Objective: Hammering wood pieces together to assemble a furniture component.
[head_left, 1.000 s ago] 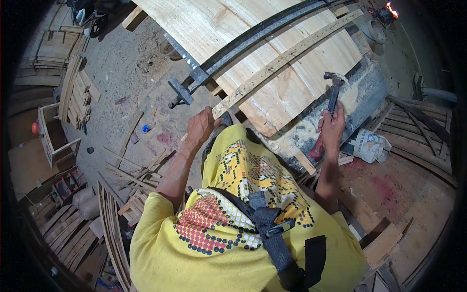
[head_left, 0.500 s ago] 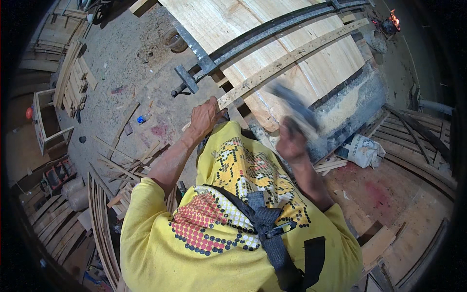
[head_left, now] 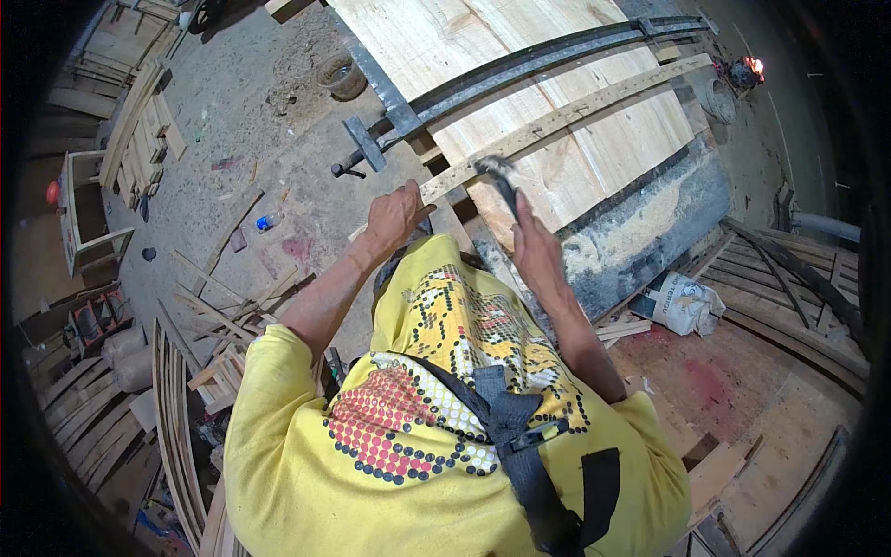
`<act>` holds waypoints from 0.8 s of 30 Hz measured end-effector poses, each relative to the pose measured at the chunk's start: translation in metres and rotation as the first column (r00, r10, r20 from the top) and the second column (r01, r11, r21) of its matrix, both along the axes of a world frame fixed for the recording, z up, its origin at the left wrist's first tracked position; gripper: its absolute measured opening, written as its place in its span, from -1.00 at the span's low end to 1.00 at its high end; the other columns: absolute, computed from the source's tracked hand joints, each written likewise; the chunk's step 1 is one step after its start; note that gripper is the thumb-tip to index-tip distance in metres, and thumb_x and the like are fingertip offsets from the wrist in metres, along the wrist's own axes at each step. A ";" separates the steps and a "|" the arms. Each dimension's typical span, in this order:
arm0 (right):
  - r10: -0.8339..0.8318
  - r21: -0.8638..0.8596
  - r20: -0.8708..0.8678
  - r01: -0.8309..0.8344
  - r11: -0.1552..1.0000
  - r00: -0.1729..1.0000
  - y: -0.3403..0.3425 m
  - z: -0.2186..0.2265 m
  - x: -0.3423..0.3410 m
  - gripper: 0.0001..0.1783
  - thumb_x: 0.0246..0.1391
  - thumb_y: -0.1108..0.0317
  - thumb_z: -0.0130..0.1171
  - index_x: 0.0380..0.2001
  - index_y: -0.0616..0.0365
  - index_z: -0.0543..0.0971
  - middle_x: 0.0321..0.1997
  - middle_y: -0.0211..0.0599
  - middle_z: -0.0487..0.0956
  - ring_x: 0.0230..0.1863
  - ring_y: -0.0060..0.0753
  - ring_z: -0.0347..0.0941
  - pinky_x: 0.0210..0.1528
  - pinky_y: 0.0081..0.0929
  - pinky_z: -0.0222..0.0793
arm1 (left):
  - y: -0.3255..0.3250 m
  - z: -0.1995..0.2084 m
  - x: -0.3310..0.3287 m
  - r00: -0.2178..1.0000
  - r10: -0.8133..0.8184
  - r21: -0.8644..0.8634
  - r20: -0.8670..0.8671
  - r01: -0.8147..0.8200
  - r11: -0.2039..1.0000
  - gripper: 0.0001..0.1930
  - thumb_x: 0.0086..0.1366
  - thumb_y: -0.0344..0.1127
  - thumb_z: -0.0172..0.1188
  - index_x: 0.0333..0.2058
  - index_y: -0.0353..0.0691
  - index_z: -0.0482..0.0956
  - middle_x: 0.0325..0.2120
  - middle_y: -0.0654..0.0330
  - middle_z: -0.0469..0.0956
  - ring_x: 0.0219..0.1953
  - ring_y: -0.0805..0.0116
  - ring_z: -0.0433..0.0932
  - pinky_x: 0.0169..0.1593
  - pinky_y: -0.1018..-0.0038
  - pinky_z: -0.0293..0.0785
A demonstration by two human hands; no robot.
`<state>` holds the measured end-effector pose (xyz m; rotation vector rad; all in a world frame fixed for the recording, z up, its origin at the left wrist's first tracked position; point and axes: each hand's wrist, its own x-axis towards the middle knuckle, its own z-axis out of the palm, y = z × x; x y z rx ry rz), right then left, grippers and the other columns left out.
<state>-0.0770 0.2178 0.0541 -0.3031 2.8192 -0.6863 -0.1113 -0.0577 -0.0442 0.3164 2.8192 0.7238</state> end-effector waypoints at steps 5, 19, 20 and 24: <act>-0.124 -0.388 -0.381 -0.037 0.921 0.916 -0.009 0.047 -0.021 -0.39 0.27 0.49 0.05 0.37 0.27 0.25 -0.20 0.06 0.62 -0.35 -0.19 0.59 -0.28 -0.37 0.49 | -0.001 -0.001 0.002 1.000 0.021 -0.026 -0.023 -0.022 0.999 -0.54 0.28 -0.01 0.29 -0.31 -0.30 0.32 -0.50 -0.13 0.57 -0.45 -0.20 0.60 -0.43 0.04 0.47; -0.191 -0.417 -0.164 0.108 0.903 0.968 0.012 0.068 -0.032 -0.40 0.29 0.44 0.01 0.39 0.14 0.26 -0.24 -0.03 0.59 -0.36 -0.17 0.50 -0.25 -0.38 0.46 | 0.005 0.008 -0.002 1.000 0.002 -0.029 -0.020 -0.002 1.000 -0.57 0.26 -0.08 0.30 -0.28 -0.34 0.36 -0.49 -0.17 0.60 -0.43 -0.18 0.64 -0.42 0.06 0.54; -0.258 -0.517 -0.257 0.093 0.851 0.931 0.012 0.082 -0.040 -0.39 0.30 0.48 -0.01 0.41 0.10 0.25 -0.32 -0.22 0.57 -0.53 -0.47 0.40 -0.38 -0.57 0.42 | 0.004 0.008 -0.005 1.000 0.013 -0.036 -0.006 -0.013 0.999 -0.57 0.26 -0.07 0.30 -0.29 -0.34 0.36 -0.49 -0.17 0.60 -0.43 -0.17 0.64 -0.41 0.06 0.54; -0.504 -0.826 -0.405 -0.069 0.560 0.762 0.007 0.144 -0.040 -0.80 0.39 0.42 -0.13 0.00 0.24 0.22 -0.38 -0.24 0.45 -0.56 -0.57 0.33 -0.60 -0.57 0.54 | -0.001 0.007 0.002 0.999 0.014 -0.033 0.033 -0.013 0.999 -0.53 0.29 0.00 0.27 -0.28 -0.33 0.32 -0.51 -0.12 0.59 -0.46 -0.18 0.62 -0.42 0.04 0.50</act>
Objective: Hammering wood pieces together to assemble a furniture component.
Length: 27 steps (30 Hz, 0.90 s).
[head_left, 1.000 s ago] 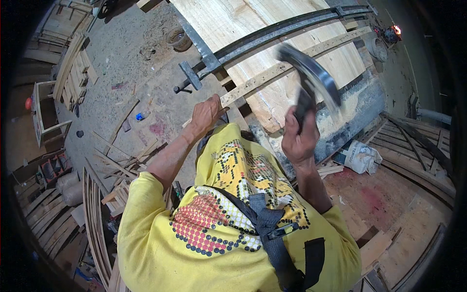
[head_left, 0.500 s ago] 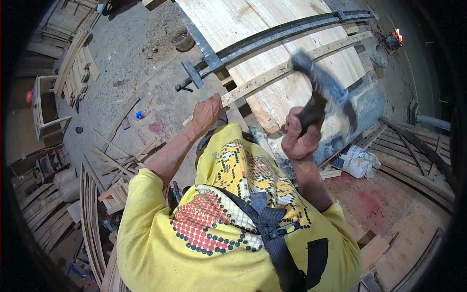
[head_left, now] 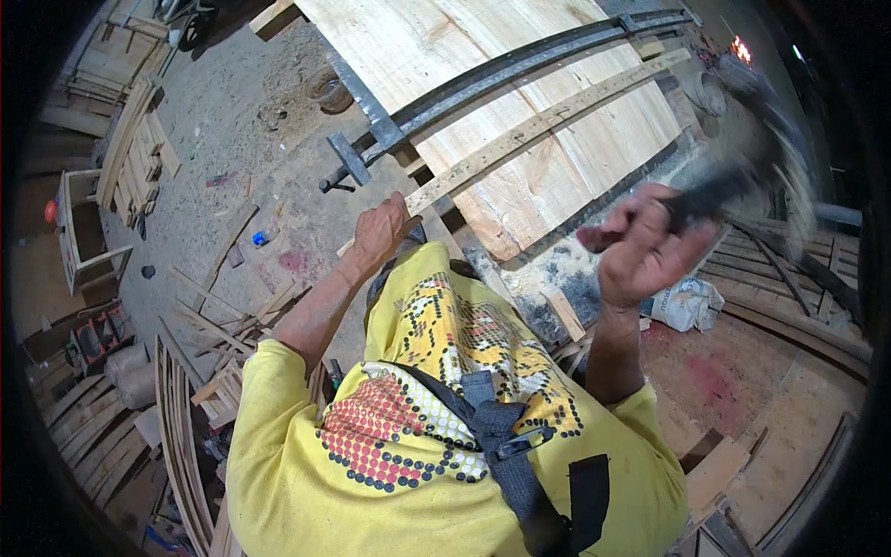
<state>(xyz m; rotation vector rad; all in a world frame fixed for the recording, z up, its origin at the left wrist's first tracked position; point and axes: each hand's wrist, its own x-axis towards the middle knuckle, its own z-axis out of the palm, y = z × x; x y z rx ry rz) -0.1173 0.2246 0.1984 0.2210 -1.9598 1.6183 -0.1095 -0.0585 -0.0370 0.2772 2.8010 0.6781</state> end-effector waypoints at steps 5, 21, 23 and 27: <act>-0.050 0.592 -0.038 0.063 0.803 0.998 0.057 -0.110 0.007 -0.75 0.34 0.36 -0.03 0.00 0.25 0.41 -0.26 0.08 0.57 -0.36 -0.01 0.55 -0.26 -0.21 0.56 | 0.004 0.004 -0.003 0.999 -0.027 -0.008 0.023 0.027 1.000 -0.54 0.29 -0.02 0.28 -0.28 -0.32 0.32 -0.51 -0.15 0.58 -0.45 -0.19 0.62 -0.43 0.04 0.50; -0.228 0.688 0.327 -0.065 0.723 0.917 0.052 -0.155 -0.001 -0.57 0.29 0.39 0.04 0.19 0.27 0.44 -0.22 -0.04 0.61 -0.31 -0.11 0.54 -0.08 -0.17 0.47 | -0.003 -0.005 0.001 0.997 -0.069 0.008 -0.029 0.069 0.998 -0.58 0.31 -0.06 0.27 -0.29 -0.31 0.31 -0.53 -0.11 0.55 -0.48 -0.19 0.57 -0.43 0.05 0.46; -0.295 0.686 0.529 -0.196 0.701 0.796 0.053 -0.144 -0.037 -0.49 0.28 0.41 0.05 0.28 0.27 0.37 -0.16 0.04 0.62 -0.31 -0.03 0.53 -0.10 -0.23 0.47 | -0.004 -0.015 -0.025 0.987 -0.098 0.033 -0.129 0.103 0.994 -0.57 0.30 -0.07 0.28 -0.29 -0.31 0.30 -0.54 -0.11 0.55 -0.48 -0.19 0.57 -0.44 0.06 0.46; -0.254 0.343 0.218 0.169 0.924 0.942 0.057 -0.060 -0.048 -0.43 0.32 0.43 0.02 0.36 0.31 0.25 -0.35 -0.16 0.60 -0.38 -0.36 0.54 -0.33 -0.46 0.45 | 0.002 -0.001 -0.007 0.999 -0.051 0.002 -0.010 0.051 0.999 -0.57 0.29 -0.08 0.29 -0.28 -0.32 0.30 -0.55 -0.11 0.56 -0.49 -0.15 0.58 -0.45 0.08 0.46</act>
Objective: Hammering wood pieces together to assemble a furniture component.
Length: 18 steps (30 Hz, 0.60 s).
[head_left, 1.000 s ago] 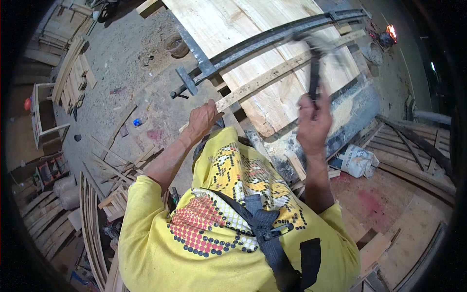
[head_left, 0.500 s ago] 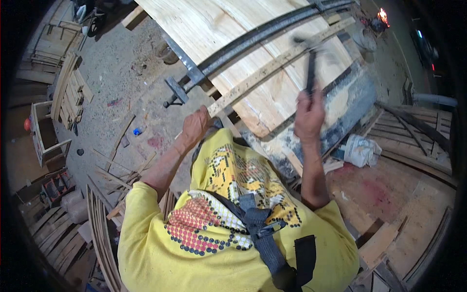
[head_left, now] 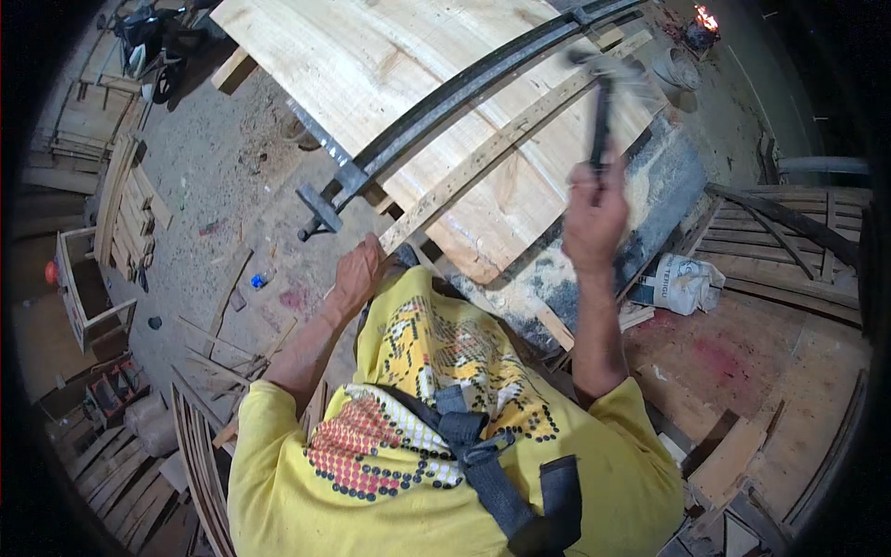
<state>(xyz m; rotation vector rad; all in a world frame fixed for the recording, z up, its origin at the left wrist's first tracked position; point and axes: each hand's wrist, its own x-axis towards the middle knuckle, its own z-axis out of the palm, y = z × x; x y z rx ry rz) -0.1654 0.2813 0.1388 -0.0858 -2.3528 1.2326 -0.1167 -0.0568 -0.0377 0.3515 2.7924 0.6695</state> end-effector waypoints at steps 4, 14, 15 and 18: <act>-0.164 -0.351 -0.480 -0.018 0.936 0.862 -0.021 0.066 -0.009 -0.80 0.41 0.34 -0.16 -0.35 0.13 0.34 -0.54 -0.38 0.39 -0.68 -0.62 0.29 -0.66 -0.65 0.30 | -0.005 0.002 0.004 0.997 0.014 0.008 0.072 -0.015 1.000 -0.54 0.29 -0.05 0.28 -0.23 -0.33 0.29 -0.55 -0.10 0.56 -0.49 -0.13 0.60 -0.44 0.06 0.48; -0.148 -0.021 0.041 0.149 0.989 0.988 0.019 0.001 -0.014 -0.45 0.34 0.33 0.04 0.33 0.32 0.31 -0.44 -0.18 0.57 -0.48 -0.33 0.46 -0.41 -0.43 0.41 | -0.009 0.005 0.017 0.988 0.001 -0.061 0.156 0.009 0.998 -0.64 0.34 -0.14 0.17 -0.22 -0.34 0.32 -0.43 -0.23 0.59 -0.40 -0.23 0.62 -0.38 0.03 0.52; -0.198 -0.200 -0.125 0.171 0.965 0.972 0.019 0.015 -0.016 -0.63 0.34 0.37 0.02 0.10 0.41 0.47 -0.52 -0.30 0.47 -0.49 -0.52 0.42 -0.49 -0.53 0.35 | -0.002 0.009 0.001 0.985 0.017 -0.043 0.173 -0.010 0.999 -0.62 0.34 -0.11 0.18 -0.22 -0.34 0.31 -0.43 -0.23 0.59 -0.40 -0.23 0.62 -0.38 0.02 0.52; -0.105 -0.328 -0.391 -0.031 0.944 0.914 0.020 0.032 -0.004 -0.80 0.33 0.41 -0.05 -0.30 0.29 0.51 -0.51 -0.32 0.49 -0.52 -0.48 0.44 -0.53 -0.55 0.47 | 0.000 0.018 -0.002 0.986 0.021 -0.026 0.164 -0.017 1.000 -0.56 0.34 -0.03 0.19 -0.21 -0.34 0.31 -0.44 -0.21 0.59 -0.39 -0.25 0.62 -0.38 0.00 0.51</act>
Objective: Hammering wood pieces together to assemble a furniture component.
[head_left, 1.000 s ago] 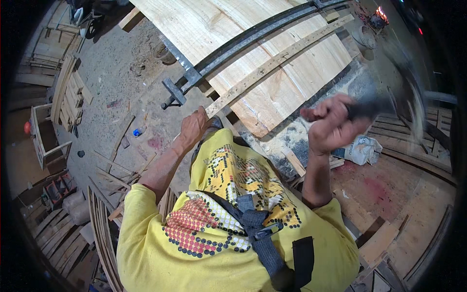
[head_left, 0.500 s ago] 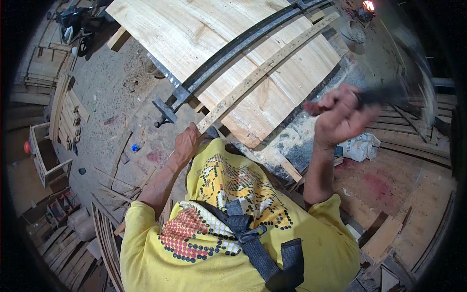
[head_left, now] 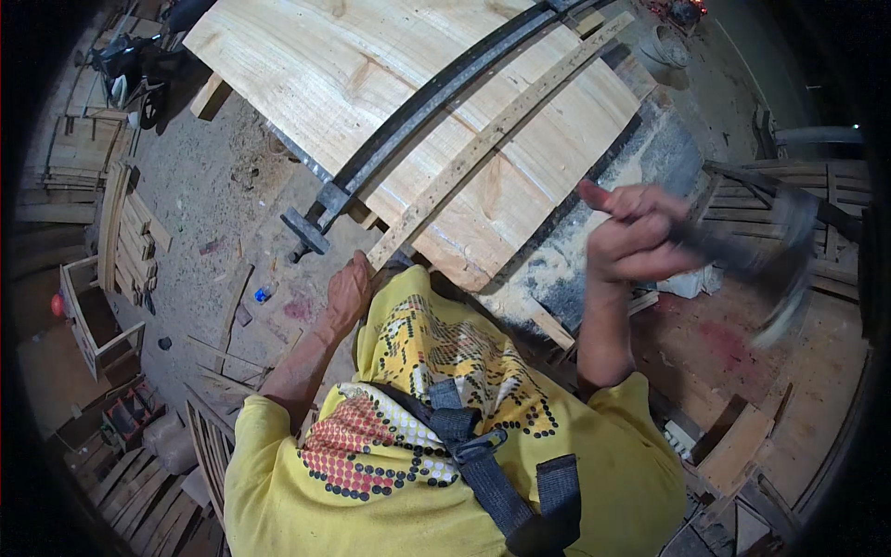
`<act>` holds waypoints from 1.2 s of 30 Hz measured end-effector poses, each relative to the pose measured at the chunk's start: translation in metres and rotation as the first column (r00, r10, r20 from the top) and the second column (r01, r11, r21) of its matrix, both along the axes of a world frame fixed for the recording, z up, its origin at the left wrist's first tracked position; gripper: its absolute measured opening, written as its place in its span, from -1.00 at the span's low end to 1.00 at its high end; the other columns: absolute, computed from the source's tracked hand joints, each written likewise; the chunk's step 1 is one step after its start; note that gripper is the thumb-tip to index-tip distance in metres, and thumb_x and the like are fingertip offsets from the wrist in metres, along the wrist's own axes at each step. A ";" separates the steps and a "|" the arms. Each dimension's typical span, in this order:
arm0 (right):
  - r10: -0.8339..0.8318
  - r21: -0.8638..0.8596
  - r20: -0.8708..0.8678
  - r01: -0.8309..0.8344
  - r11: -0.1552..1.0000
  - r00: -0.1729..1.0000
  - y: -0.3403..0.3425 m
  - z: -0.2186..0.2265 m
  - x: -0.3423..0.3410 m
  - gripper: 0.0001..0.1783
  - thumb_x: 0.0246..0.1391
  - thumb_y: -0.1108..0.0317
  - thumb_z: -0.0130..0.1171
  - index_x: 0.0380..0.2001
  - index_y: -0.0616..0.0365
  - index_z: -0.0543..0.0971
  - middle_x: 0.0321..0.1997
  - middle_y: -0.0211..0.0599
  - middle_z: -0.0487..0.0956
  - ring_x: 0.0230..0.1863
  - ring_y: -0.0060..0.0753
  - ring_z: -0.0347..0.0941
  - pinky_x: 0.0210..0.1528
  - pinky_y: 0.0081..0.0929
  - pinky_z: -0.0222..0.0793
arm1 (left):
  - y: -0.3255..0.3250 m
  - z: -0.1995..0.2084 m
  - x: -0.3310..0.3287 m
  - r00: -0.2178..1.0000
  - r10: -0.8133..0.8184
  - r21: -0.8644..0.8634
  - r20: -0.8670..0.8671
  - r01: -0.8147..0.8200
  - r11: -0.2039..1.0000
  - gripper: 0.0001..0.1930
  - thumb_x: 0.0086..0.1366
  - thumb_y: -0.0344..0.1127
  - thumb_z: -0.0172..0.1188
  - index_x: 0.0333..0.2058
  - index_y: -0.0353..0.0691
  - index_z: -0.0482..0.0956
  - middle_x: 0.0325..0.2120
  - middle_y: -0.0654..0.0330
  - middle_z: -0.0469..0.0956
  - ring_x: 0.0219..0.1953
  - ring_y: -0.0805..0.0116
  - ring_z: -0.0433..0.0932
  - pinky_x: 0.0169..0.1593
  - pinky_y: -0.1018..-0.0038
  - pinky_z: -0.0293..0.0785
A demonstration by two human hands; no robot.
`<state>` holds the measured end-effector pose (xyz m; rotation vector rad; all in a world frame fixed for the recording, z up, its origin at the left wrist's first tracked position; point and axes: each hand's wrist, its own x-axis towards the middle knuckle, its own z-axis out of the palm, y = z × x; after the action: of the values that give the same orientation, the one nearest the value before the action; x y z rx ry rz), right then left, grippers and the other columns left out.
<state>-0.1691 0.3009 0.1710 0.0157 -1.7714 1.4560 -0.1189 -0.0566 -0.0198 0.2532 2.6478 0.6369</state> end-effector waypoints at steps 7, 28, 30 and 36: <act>-0.167 0.482 0.679 -0.262 0.836 0.715 0.016 -0.116 -0.015 -0.47 0.33 0.36 0.00 0.35 0.12 0.31 0.12 0.25 0.51 0.11 0.26 0.48 0.05 -0.06 0.42 | -0.003 -0.016 0.004 0.998 -0.023 -0.052 -0.056 0.020 0.998 -0.57 0.35 -0.05 0.22 -0.22 -0.34 0.31 -0.49 -0.19 0.57 -0.43 -0.19 0.61 -0.40 0.05 0.49; -0.331 0.385 0.442 0.157 0.909 0.833 0.099 0.034 -0.045 -0.32 0.29 0.42 0.04 0.45 0.03 0.16 -0.48 -0.35 0.49 -0.59 -0.59 0.33 -0.52 -0.53 0.33 | 0.085 0.107 -0.106 0.980 -0.169 0.180 -0.102 0.185 0.966 -0.59 0.27 -0.11 0.28 -0.15 -0.42 0.56 -0.30 -0.22 0.60 -0.24 -0.21 0.60 -0.16 0.06 0.52; -0.203 0.280 0.108 0.166 0.946 0.973 0.094 0.079 -0.063 -0.30 0.35 0.43 -0.03 0.48 0.06 0.01 -0.36 -0.28 0.50 -0.60 -0.65 0.29 -0.57 -0.63 0.33 | 0.138 0.087 -0.147 0.952 -0.144 0.367 -0.270 0.240 0.899 -0.58 0.31 -0.19 0.23 0.05 -0.33 0.52 -0.11 -0.21 0.57 -0.07 -0.21 0.57 -0.01 0.12 0.49; -0.094 0.369 -0.428 0.269 0.890 0.899 0.076 0.071 -0.126 -0.36 0.44 0.32 -0.17 0.40 0.24 -0.15 -0.38 -0.24 0.42 -0.65 -0.73 0.26 -0.69 -0.69 0.26 | 0.283 -0.007 -0.254 0.749 -0.175 0.196 -0.639 0.379 0.905 -0.41 0.36 -0.26 0.09 0.28 -0.47 0.24 0.28 -0.25 0.26 0.32 -0.16 0.27 0.35 0.14 0.24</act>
<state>-0.2946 0.3771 0.2420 0.3375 -1.6543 0.8344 -0.3730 0.2261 -0.0271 1.1114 2.9818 1.0097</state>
